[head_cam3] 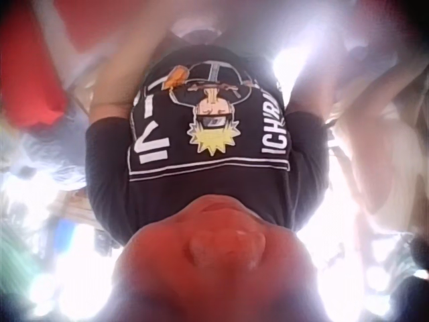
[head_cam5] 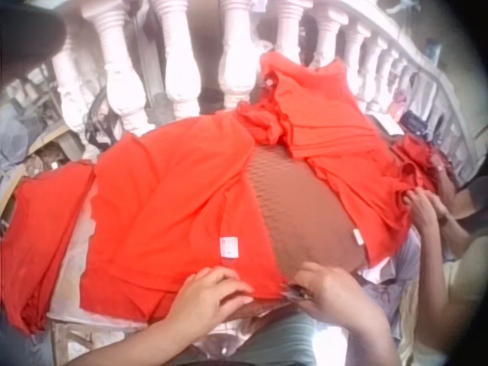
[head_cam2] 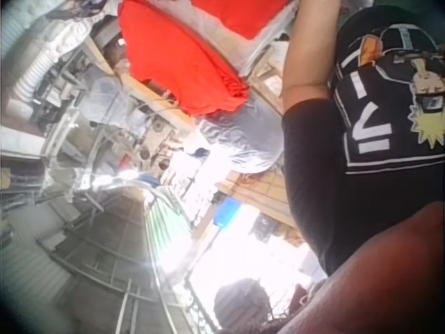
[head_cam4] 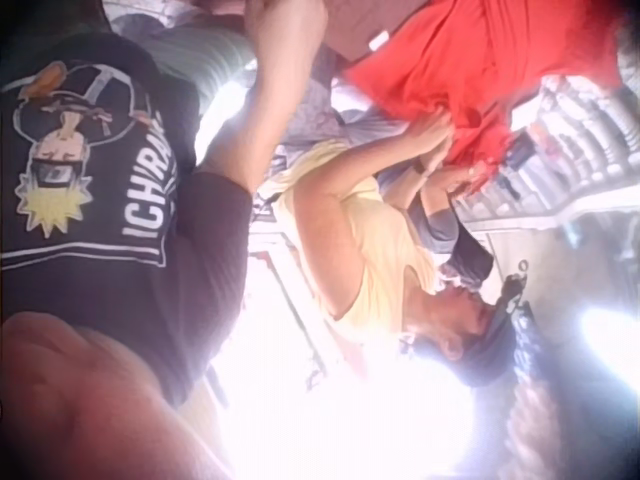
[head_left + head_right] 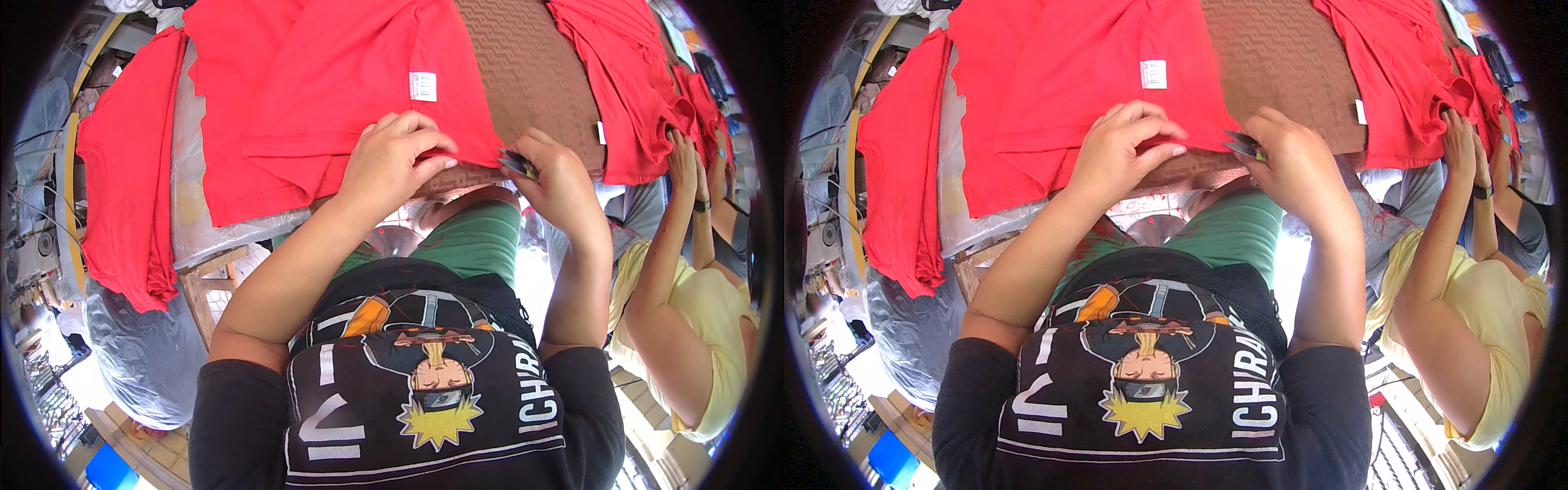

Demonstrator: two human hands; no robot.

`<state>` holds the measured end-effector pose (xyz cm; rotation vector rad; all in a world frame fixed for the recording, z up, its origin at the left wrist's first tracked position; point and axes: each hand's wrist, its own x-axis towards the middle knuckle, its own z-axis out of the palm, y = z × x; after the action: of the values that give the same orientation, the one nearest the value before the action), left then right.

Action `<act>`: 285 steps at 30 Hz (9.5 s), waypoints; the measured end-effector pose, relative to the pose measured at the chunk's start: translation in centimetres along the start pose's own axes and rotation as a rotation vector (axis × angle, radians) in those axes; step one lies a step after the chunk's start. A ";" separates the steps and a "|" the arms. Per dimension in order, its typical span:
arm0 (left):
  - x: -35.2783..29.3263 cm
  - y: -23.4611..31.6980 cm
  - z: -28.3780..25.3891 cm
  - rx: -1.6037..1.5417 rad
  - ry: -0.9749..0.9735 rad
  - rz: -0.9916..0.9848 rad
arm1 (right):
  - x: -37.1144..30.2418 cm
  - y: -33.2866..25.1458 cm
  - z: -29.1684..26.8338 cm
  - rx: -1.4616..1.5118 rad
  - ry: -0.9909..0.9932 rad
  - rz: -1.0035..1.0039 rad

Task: The person trims loose threads and inspects red shirts using small shears, handling them one at a time on a table.

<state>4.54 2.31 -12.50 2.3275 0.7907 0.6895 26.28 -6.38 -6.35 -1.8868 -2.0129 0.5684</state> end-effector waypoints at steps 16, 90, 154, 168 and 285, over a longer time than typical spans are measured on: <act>-2.7 3.4 -9.3 -0.173 -0.468 -0.260 | -1.0 -0.6 -1.6 0.109 0.162 0.064; -2.1 -0.1 -3.9 0.068 -0.130 0.066 | 0.6 -1.9 5.4 0.341 0.214 0.151; -0.1 1.6 -1.8 -0.125 -0.096 -0.250 | 0.0 -1.9 4.8 0.616 0.034 0.156; -0.3 1.4 -1.5 -0.168 -0.046 -0.243 | 1.1 -2.8 3.9 0.203 0.001 -0.045; -1.4 1.6 -1.4 0.016 0.060 -0.076 | 0.3 -3.1 5.6 0.548 0.190 0.083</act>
<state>3.29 0.79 -10.86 2.2873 0.9099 0.7248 20.86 -6.64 -9.67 -1.6168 -1.4713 0.8278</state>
